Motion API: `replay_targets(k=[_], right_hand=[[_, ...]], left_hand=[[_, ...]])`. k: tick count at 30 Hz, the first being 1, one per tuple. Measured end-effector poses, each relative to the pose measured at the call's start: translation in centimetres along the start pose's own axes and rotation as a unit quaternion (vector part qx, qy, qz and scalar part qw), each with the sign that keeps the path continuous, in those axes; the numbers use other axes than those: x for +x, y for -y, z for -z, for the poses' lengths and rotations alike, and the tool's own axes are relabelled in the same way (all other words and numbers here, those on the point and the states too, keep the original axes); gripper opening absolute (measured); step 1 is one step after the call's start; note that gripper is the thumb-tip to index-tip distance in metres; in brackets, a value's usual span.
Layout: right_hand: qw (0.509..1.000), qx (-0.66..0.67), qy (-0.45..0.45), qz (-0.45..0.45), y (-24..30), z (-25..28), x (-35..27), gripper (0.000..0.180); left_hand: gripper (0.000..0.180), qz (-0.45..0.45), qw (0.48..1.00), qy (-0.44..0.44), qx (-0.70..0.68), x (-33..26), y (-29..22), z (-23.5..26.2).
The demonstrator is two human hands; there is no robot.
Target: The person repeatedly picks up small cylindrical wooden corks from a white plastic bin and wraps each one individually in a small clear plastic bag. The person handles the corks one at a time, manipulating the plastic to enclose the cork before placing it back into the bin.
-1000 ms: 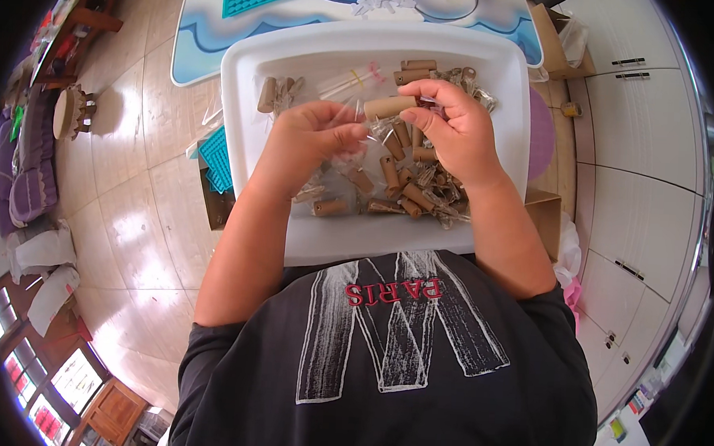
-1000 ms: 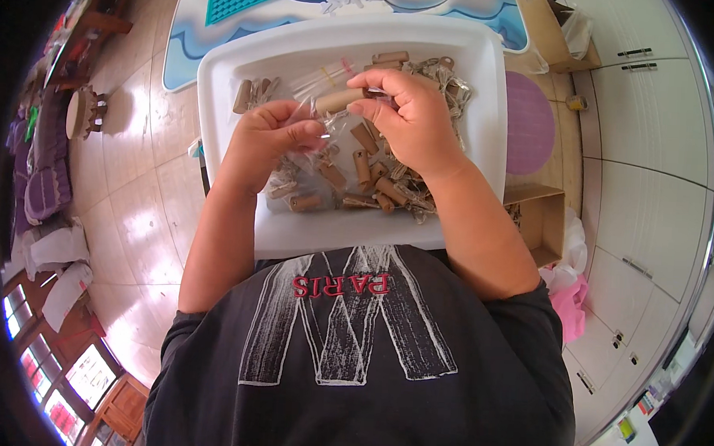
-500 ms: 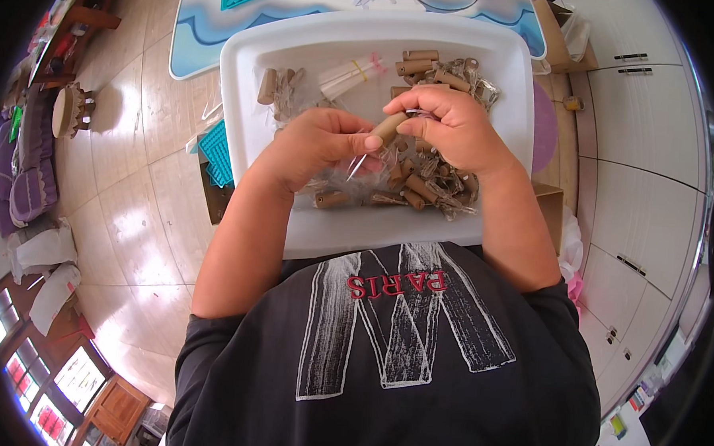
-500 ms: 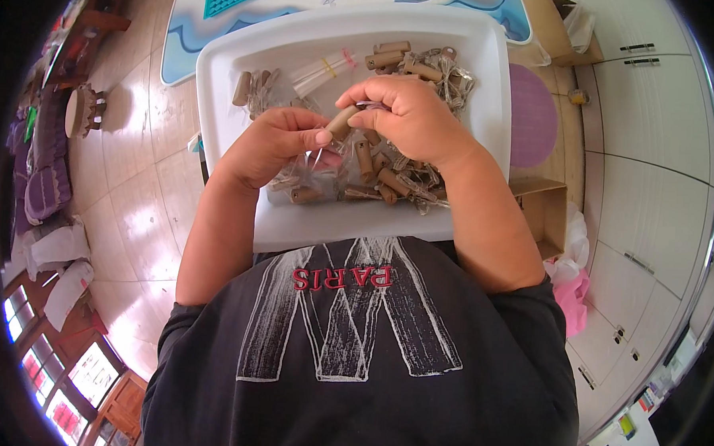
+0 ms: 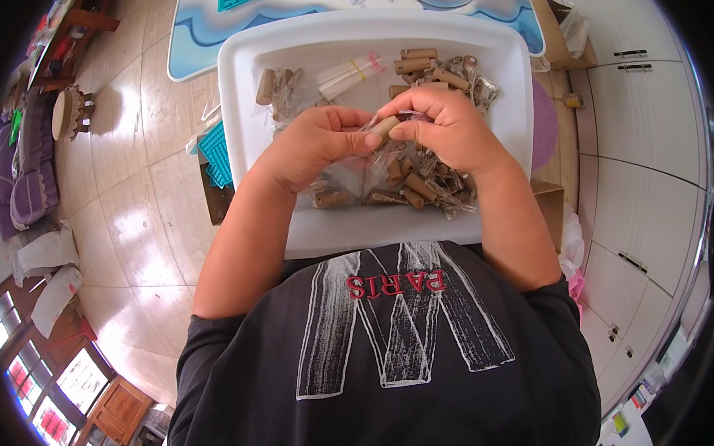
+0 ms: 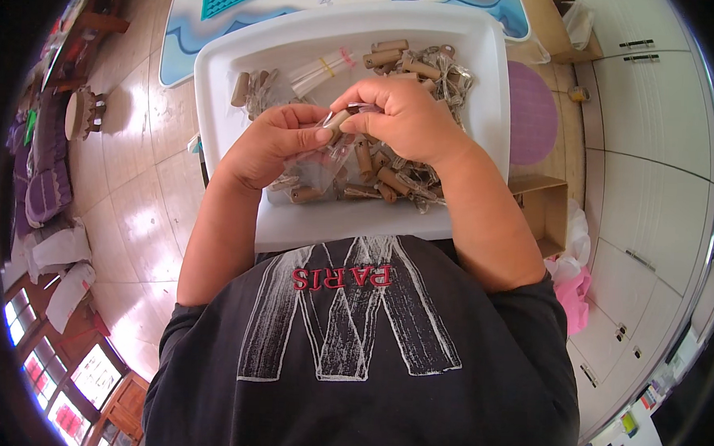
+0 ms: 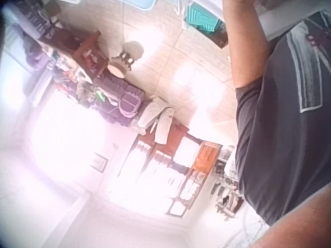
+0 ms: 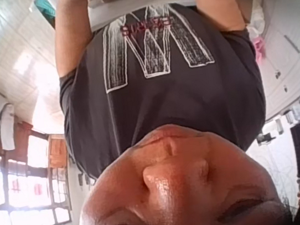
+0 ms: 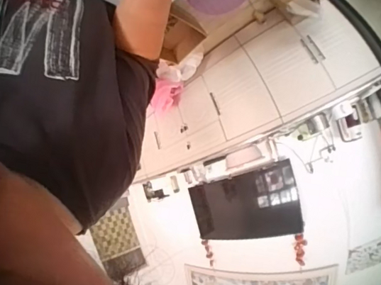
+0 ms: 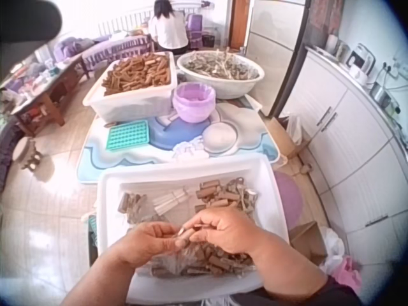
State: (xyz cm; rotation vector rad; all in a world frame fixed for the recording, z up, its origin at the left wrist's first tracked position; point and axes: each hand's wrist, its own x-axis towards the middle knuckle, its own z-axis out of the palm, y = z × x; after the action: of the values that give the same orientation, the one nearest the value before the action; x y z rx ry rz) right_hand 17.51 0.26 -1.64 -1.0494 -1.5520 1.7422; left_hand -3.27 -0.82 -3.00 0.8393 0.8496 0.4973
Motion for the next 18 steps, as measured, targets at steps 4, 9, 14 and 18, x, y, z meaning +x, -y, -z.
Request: replay_targets(k=[4, 9, 14, 18], right_hand=[[0.996, -0.018, -0.081, 0.024, -1.5, -0.3, 0.3, 0.016], [0.986, -0.113, -0.102, 0.074, -1.0, -0.3, 0.1, 0.009], [0.977, -0.168, -0.068, 0.107, -0.9, -0.5, 0.2, 0.012], [0.987, 0.016, -0.152, 0.046, -1.2, -0.4, 0.7, 0.017]], left_hand=[[0.041, 0.007, 0.999, 0.022, -0.027, 0.1, -0.3, -0.4], [0.043, 0.002, 0.997, -0.018, -0.069, 0.1, 0.1, -0.2], [0.042, -0.008, 0.998, -0.044, -0.053, 0.3, 0.3, 0.4], [0.039, -0.042, 0.994, -0.067, -0.077, 0.2, 0.3, 0.1]])
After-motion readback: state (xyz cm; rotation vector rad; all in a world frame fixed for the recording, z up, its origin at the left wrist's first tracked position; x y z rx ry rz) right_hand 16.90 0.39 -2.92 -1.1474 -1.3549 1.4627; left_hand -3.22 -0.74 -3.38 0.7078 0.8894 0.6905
